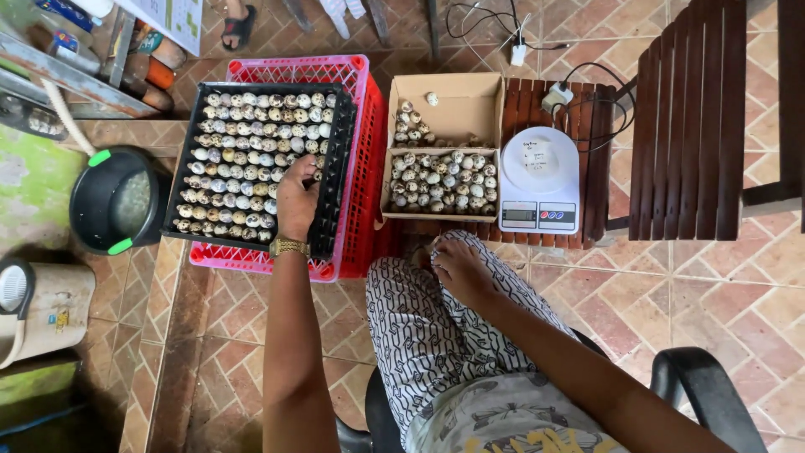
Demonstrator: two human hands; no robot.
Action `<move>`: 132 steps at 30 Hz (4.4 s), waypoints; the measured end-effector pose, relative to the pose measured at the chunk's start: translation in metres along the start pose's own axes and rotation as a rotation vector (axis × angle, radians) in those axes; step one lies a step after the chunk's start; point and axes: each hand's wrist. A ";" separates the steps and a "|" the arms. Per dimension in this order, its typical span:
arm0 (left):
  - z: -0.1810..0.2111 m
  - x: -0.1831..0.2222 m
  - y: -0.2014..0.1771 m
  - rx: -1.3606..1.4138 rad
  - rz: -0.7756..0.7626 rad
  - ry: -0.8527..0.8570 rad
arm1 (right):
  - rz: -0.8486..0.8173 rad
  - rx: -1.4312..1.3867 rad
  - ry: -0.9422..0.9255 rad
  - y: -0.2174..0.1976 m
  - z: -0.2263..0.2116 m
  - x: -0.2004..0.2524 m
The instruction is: A person is weighing quail eggs on a digital scale and sorting them into a cardboard box.
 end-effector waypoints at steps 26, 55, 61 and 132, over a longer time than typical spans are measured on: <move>0.098 0.131 0.094 0.878 0.337 -0.190 | 0.147 -0.651 0.153 -0.026 0.013 -0.001; 0.129 0.139 0.222 0.935 -0.198 -0.520 | -0.064 -0.512 -0.007 -0.114 0.064 0.007; 0.146 0.137 0.218 0.887 -0.192 -0.522 | -0.015 -0.478 0.044 -0.092 0.086 0.002; 0.206 0.133 0.245 -1.526 -0.461 -0.290 | 0.281 -0.354 -0.066 -0.051 -0.027 -0.002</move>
Point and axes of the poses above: each hand's wrist, its own x-axis away from the middle knuckle, its own y-axis out of the palm, z = x × y, and after that the axes turned 9 degrees about y, right-handed
